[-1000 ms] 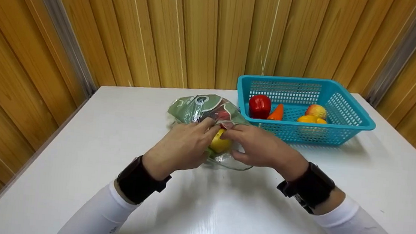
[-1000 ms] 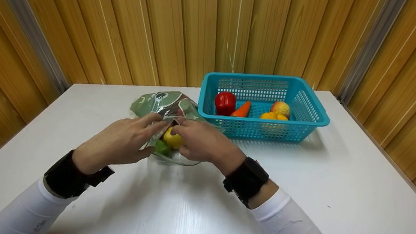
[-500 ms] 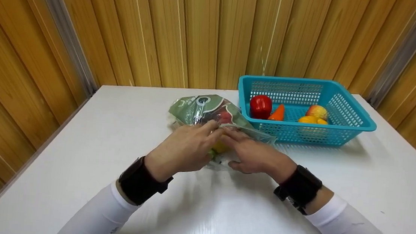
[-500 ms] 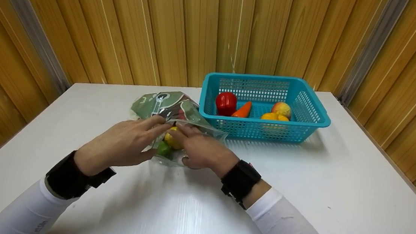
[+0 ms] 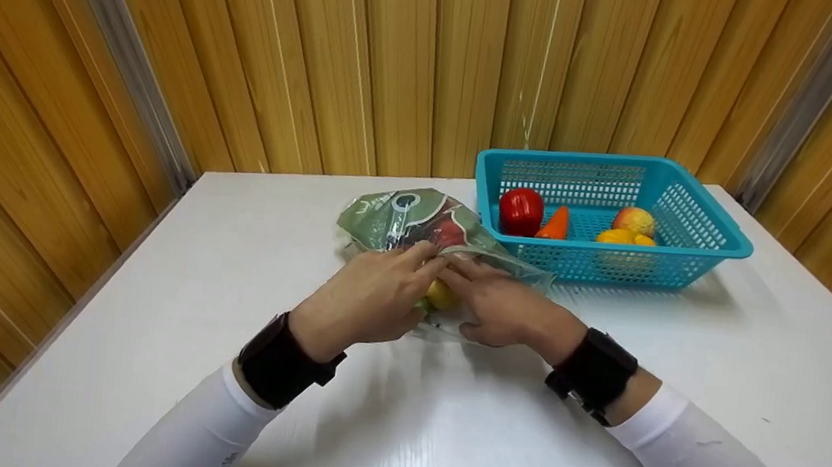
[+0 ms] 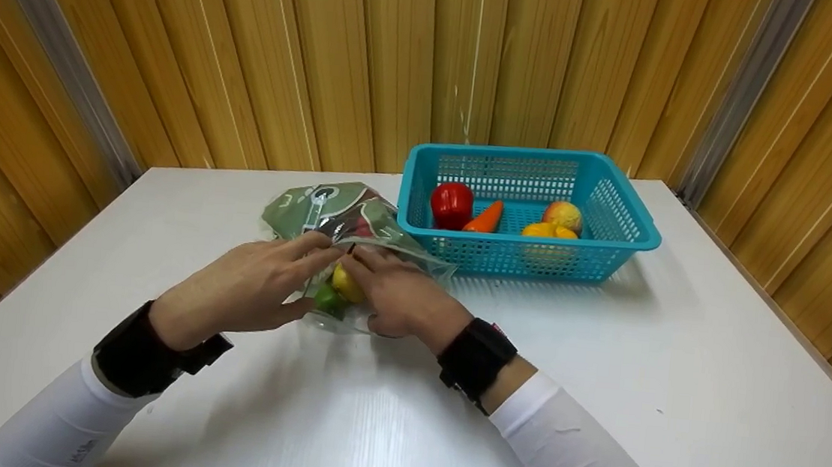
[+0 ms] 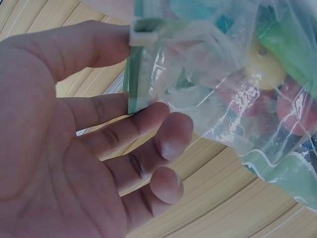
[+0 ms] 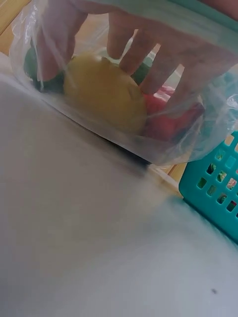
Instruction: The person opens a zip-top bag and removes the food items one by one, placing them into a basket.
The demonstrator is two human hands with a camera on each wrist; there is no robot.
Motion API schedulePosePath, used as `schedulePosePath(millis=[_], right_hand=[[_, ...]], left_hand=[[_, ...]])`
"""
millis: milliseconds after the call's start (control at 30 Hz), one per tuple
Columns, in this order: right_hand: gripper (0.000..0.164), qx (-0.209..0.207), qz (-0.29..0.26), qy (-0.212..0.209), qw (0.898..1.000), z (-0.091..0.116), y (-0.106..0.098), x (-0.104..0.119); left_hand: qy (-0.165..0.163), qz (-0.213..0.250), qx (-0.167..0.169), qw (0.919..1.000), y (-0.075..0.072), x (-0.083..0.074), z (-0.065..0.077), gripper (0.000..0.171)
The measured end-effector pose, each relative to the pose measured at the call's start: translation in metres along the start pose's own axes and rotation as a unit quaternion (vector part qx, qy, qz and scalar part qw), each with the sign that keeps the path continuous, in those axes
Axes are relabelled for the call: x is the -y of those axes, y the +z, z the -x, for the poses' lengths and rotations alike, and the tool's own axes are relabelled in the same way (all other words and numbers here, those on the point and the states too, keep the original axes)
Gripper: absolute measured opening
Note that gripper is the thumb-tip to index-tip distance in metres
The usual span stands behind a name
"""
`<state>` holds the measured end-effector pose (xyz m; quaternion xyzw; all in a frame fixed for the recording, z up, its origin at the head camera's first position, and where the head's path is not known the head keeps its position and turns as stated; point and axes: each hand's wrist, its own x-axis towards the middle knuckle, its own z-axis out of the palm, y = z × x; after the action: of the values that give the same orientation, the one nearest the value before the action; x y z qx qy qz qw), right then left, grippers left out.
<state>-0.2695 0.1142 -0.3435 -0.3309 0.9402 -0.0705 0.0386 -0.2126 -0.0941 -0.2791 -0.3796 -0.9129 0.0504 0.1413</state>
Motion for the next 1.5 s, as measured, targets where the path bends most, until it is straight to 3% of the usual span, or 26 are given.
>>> schedulePosePath(millis=[433,1000,1267,1500], right_hand=[[0.096,-0.002,-0.012,-0.03,0.999,-0.0017,0.0003,0.0021],[0.052,-0.026,0.023,-0.091,0.995,-0.002,0.001,0.0017],[0.054,-0.019,0.033,-0.08,0.996,0.001,0.0005,0.0033],[0.061,0.026,0.036,-0.046,0.998,0.0014,-0.001,0.003]], left_hand=[[-0.002,0.009,0.003,1.0,-0.0003,0.001,0.0008,0.048],[0.005,0.0,-0.009,0.9999,-0.0015,0.0021,0.0017,0.051],[0.003,-0.001,-0.002,1.0,-0.0021,0.0014,0.0013,0.05],[-0.003,0.001,0.008,1.0,-0.0035,0.0011,0.0011,0.052]])
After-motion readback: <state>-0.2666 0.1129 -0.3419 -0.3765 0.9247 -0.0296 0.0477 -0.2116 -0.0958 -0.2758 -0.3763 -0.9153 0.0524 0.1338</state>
